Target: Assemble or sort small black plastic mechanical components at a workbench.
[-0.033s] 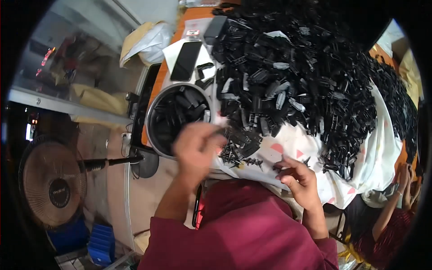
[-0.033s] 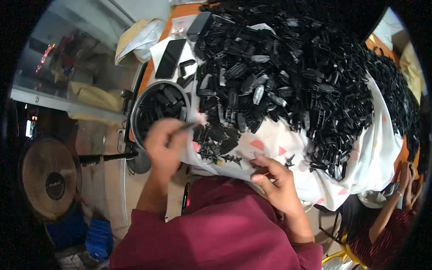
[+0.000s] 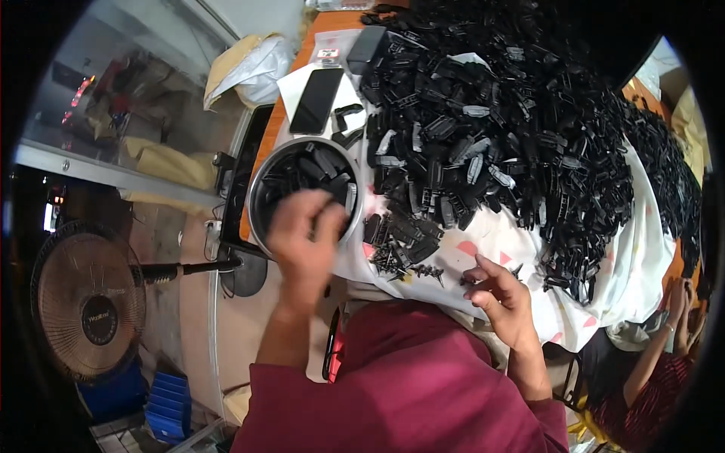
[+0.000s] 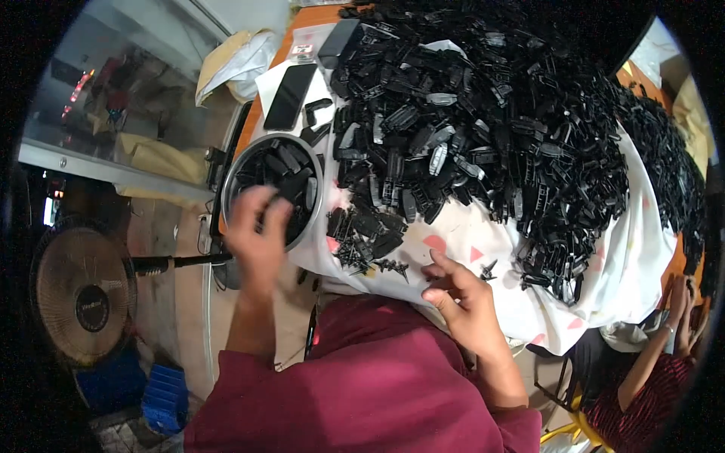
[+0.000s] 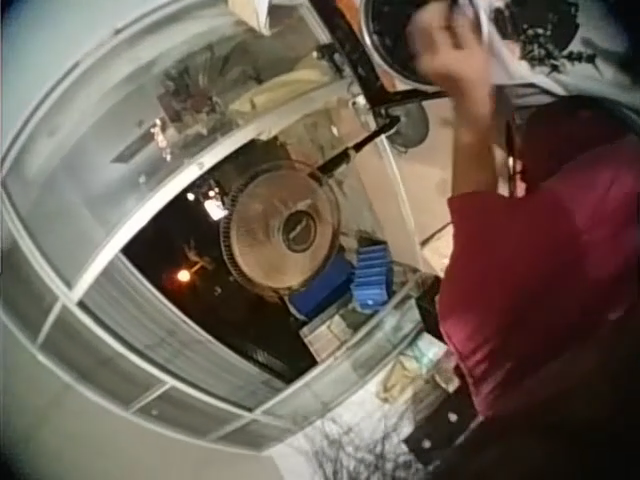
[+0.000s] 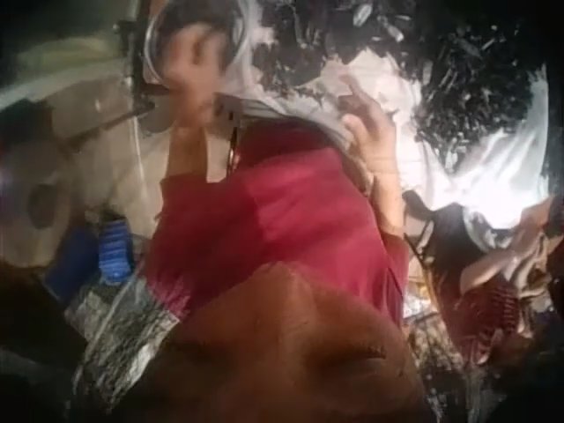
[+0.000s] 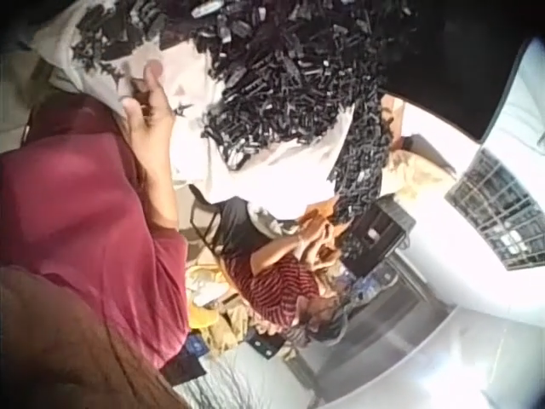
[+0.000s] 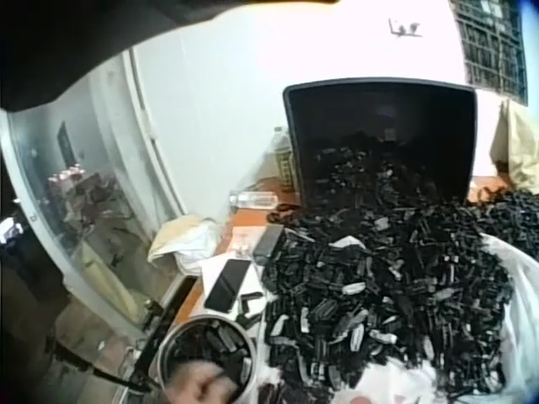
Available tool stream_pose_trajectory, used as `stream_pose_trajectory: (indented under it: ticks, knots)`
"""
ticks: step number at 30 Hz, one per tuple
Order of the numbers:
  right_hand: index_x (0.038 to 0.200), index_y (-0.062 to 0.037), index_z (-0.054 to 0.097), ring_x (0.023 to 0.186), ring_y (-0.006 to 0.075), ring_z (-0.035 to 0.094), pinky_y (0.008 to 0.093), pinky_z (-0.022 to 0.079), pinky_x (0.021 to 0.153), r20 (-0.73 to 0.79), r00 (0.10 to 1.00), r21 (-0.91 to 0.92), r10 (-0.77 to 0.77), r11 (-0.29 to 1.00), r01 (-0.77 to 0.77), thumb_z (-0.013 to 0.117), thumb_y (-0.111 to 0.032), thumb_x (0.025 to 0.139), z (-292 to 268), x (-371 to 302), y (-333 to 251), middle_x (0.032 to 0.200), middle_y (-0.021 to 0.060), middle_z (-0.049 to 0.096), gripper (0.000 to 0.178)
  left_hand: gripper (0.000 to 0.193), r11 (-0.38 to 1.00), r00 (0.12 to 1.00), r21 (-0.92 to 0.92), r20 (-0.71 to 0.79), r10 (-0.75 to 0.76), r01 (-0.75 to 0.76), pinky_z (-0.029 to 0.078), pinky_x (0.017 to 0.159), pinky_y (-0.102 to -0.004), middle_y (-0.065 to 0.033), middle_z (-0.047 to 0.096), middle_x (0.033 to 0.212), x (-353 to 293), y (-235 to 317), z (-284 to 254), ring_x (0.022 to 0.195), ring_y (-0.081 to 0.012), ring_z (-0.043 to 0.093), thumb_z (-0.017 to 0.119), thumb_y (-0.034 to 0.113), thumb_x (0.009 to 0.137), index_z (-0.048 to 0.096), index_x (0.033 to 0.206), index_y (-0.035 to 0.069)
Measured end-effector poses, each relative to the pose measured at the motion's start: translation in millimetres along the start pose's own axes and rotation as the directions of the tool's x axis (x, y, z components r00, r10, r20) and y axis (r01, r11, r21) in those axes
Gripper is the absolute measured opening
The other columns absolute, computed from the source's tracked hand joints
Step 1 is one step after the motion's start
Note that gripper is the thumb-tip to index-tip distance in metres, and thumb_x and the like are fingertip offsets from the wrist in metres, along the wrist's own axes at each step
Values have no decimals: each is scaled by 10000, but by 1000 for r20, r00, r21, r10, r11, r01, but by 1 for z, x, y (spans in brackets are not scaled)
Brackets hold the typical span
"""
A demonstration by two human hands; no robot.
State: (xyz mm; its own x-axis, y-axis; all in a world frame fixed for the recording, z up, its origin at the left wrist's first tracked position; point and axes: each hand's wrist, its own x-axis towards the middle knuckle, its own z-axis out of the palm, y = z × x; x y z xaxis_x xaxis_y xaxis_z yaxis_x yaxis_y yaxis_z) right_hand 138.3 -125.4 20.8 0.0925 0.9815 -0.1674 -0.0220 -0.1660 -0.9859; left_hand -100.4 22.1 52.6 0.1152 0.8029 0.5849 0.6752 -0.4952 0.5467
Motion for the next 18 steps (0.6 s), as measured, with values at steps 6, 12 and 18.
stream_pose_trajectory:
  ticks: [6, 12, 18]
  knots:
    - [1182, 23, 485, 753, 103, 569, 215, 465, 660, 270, 955, -93, 120, 991, -98, 562, -62, 856, 60, 57, -18, 925, 83, 603, 345, 205, 971, 999, 235, -13, -52, 54, 425, 812, -360, -96, 598, 931, -5, -62, -34, 891, -271, 553, 685, 106, 712, 596, 886, 44]
    - [1186, 71, 382, 562, 193, 613, 275, 494, 427, 243, 913, 54, 327, 935, -350, 540, -105, 845, 138, 136, -9, 840, 166, 585, 415, 251, 983, 999, 183, -33, 33, -26, 316, 953, -431, -109, 518, 1139, -21, -64, -41, 1113, -328, 423, 676, 111, 680, 596, 912, 56]
    - [1100, 68, 443, 514, 212, 604, 272, 495, 371, 211, 904, 7, 372, 924, -382, 527, -17, 801, 162, 161, -2, 833, 183, 599, 322, 128, 992, 954, 3, -274, -124, 130, 376, 895, -368, -125, 542, 1081, -66, -76, -46, 1026, -270, 485, 569, 40, 801, 578, 924, 5]
